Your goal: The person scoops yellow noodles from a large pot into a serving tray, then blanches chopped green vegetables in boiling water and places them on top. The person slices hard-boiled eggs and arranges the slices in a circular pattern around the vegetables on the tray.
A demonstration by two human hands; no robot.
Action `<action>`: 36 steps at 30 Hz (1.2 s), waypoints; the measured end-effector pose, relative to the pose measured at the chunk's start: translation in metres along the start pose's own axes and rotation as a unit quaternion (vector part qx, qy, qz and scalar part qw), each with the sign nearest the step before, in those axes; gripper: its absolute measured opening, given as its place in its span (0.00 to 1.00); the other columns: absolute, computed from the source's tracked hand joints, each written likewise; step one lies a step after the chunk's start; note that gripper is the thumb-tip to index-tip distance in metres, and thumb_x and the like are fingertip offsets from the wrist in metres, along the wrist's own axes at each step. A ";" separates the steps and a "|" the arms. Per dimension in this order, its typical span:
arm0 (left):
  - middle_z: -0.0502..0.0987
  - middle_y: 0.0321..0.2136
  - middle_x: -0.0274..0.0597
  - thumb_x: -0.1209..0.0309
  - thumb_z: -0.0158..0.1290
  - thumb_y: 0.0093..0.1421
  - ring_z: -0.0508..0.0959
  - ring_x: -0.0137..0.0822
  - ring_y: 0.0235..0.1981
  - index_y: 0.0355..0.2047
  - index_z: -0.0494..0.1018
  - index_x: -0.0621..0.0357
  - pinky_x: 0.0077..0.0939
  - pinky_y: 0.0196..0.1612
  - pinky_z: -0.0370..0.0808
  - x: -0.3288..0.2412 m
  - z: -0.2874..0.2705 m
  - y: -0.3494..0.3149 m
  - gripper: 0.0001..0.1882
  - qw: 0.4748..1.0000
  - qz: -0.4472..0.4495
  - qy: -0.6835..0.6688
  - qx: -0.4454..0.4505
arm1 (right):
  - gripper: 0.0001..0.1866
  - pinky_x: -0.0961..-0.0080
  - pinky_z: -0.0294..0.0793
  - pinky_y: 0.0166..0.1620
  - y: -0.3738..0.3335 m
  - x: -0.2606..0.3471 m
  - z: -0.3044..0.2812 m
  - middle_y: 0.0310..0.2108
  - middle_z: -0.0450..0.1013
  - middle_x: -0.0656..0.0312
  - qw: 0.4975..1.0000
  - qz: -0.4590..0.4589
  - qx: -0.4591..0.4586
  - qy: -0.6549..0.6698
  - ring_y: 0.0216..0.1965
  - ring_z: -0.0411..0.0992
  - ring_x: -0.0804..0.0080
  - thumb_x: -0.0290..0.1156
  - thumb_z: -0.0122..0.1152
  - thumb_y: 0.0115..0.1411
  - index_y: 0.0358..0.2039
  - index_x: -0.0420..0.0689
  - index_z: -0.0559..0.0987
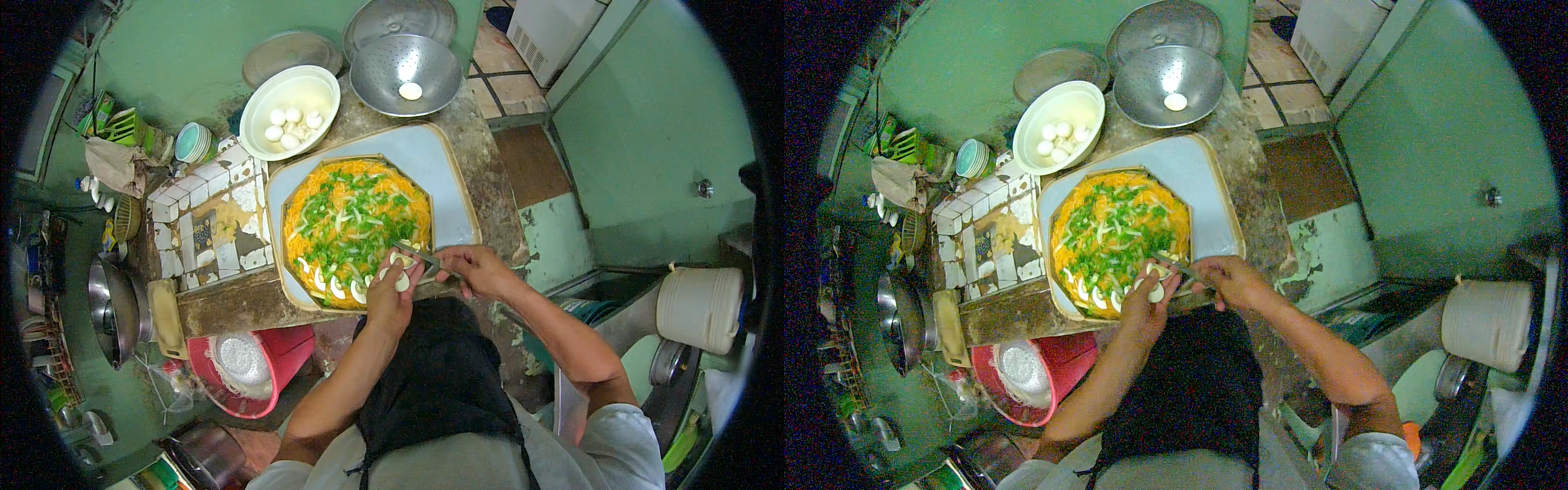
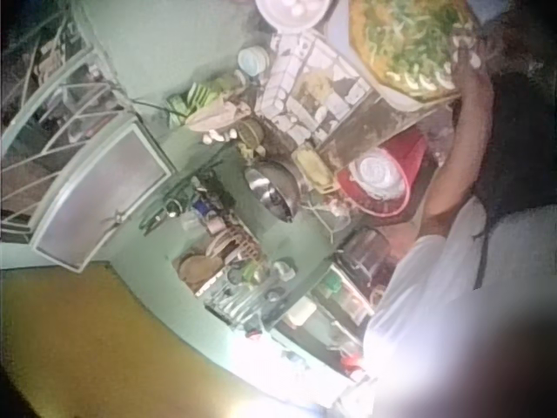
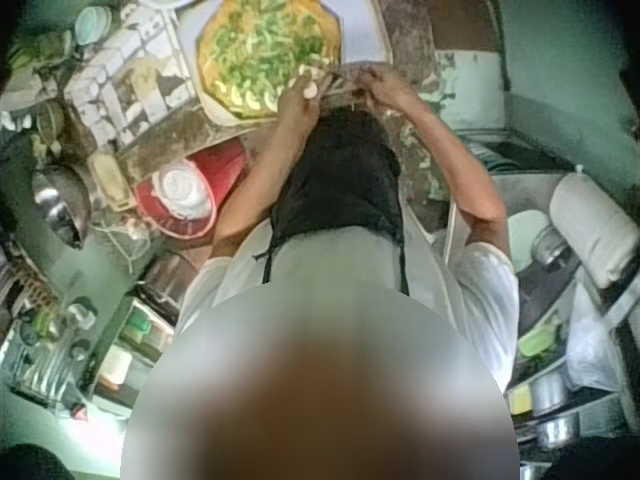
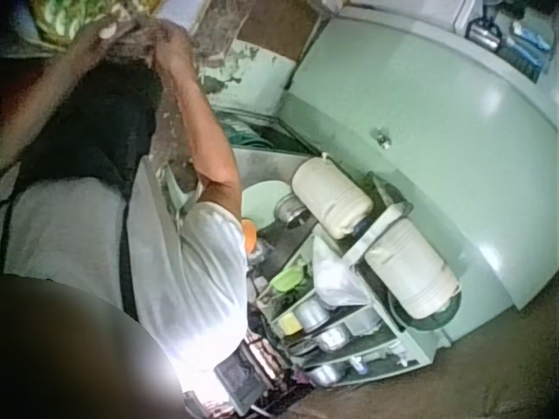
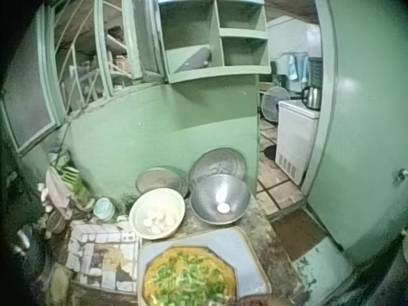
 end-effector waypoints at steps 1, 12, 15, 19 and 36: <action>0.72 0.49 0.52 0.77 0.49 0.64 0.73 0.49 0.54 0.53 0.65 0.68 0.42 0.59 0.72 0.000 0.000 -0.001 0.17 1.000 -0.002 0.004 0.002 | 0.13 0.76 0.75 0.30 -0.005 0.007 0.004 0.37 0.77 0.58 0.999 -0.038 0.014 -0.018 0.27 0.74 0.78 0.31 0.50 0.67 0.49 0.41 0.75; 0.72 0.49 0.52 0.77 0.48 0.65 0.74 0.48 0.53 0.52 0.65 0.68 0.43 0.58 0.73 0.013 0.012 0.018 0.16 0.995 -0.041 -0.083 -0.032 | 0.15 0.64 0.75 0.46 0.010 0.038 -0.025 0.38 0.78 0.54 0.910 -0.274 -0.054 -0.307 0.38 0.76 0.62 0.30 0.51 0.66 0.51 0.44 0.76; 0.72 0.48 0.52 0.78 0.48 0.64 0.74 0.48 0.53 0.53 0.65 0.68 0.44 0.58 0.73 0.010 0.012 0.021 0.17 0.996 -0.031 -0.077 -0.039 | 0.15 0.62 0.75 0.48 0.034 0.027 -0.032 0.36 0.79 0.54 0.977 -0.108 -0.004 -0.186 0.38 0.77 0.60 0.31 0.50 0.66 0.52 0.44 0.76; 0.72 0.48 0.51 0.78 0.47 0.65 0.74 0.46 0.53 0.54 0.64 0.68 0.43 0.59 0.72 0.006 0.016 0.019 0.17 0.997 -0.017 -0.072 -0.019 | 0.14 0.63 0.75 0.48 0.019 0.022 -0.023 0.37 0.78 0.56 0.998 -0.006 0.042 -0.042 0.38 0.76 0.65 0.31 0.51 0.67 0.50 0.44 0.76; 0.71 0.51 0.54 0.79 0.49 0.61 0.72 0.51 0.56 0.54 0.62 0.69 0.47 0.61 0.69 0.011 0.030 0.045 0.20 0.993 -0.012 -0.105 -0.047 | 0.13 0.63 0.75 0.45 0.037 0.053 -0.045 0.34 0.78 0.57 0.988 -0.053 0.055 -0.132 0.34 0.76 0.61 0.30 0.52 0.65 0.47 0.42 0.77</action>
Point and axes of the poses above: each hand's wrist, its own y-axis towards the middle knuckle, its own z-axis out of the palm, x = y × z, the point moved 9 cm from there along y, towards the middle knuckle
